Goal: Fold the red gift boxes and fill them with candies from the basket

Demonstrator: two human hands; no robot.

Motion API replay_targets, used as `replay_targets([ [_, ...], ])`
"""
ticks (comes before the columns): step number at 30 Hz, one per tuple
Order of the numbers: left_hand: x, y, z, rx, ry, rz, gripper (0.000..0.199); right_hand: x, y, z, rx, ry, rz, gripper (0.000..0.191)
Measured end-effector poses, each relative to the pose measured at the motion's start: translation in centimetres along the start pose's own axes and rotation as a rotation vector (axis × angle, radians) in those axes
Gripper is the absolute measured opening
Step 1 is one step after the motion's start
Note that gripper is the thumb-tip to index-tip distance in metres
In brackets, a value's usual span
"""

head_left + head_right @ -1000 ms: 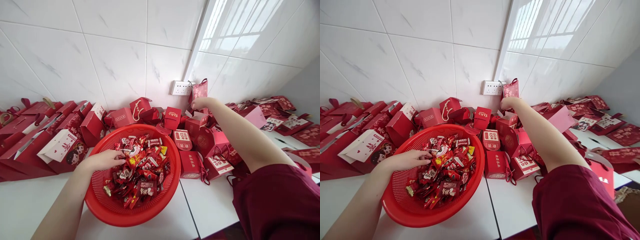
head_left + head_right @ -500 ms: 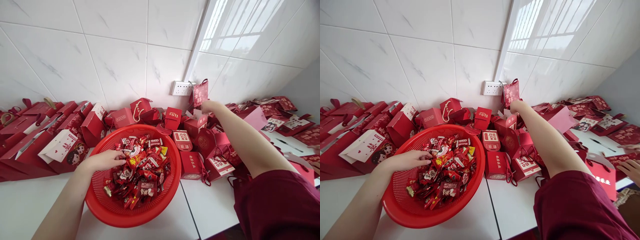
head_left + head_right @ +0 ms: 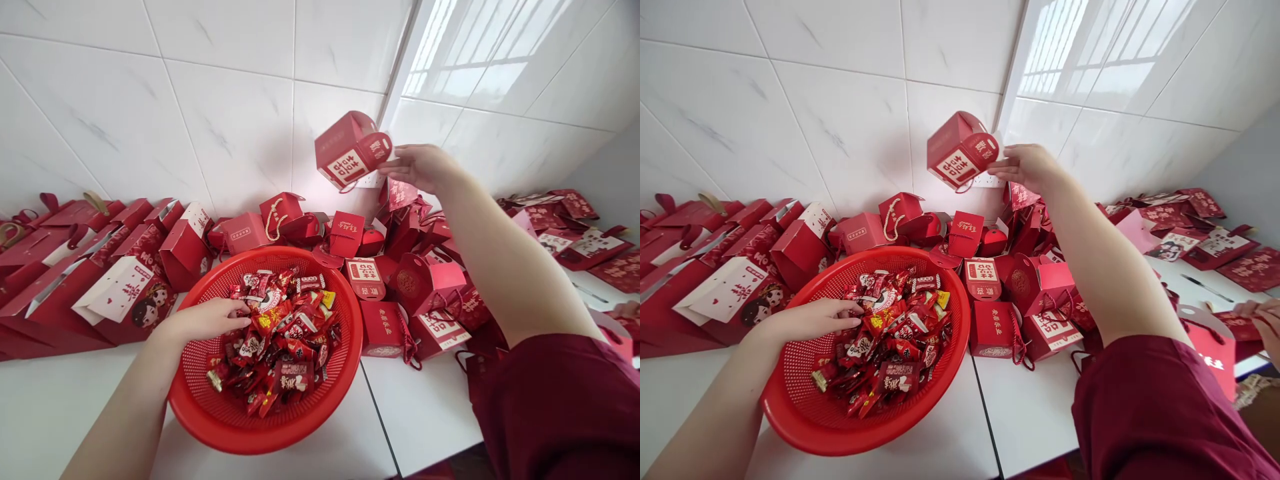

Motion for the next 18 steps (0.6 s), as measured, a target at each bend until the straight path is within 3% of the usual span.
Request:
replay_targets([
  [4,-0.2,0.0,-0.4,0.002,-0.007,0.009,0.06,3.4,0.6,-1.9,0.014,0.035,0.297,0.034],
  [7,-0.2,0.1,-0.6,-0.002,-0.014,0.022,0.061,4.8,2.4,-3.7,0.023,0.448,0.566,0.038],
  [9,-0.1,0.1,-0.6,-0.003,-0.015,0.028,0.062,4.9,3.7,-4.9,0.006,0.722,0.657,0.039],
  [12,0.1,0.0,-0.2,-0.001,-0.014,0.026,0.062,3.9,5.7,-6.7,0.011,0.96,0.591,0.043],
  [16,-0.5,-0.3,-0.6,0.007,-0.011,-0.001,0.056,1.0,8.8,-9.1,0.038,1.111,0.276,0.064],
  [18,-1.3,0.4,-2.0,0.035,-0.012,-0.064,0.052,-0.4,10.5,-10.4,0.084,1.129,0.203,0.071],
])
Point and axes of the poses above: each hand's wrist, its own y-axis away from the middle knuckle, its own x-axis out of the palm, z = x × y, the point moved 4 cm from there along -y, towards the middle knuckle, and after that the axes turned 14 degrees about x, right-handed, at the moved point
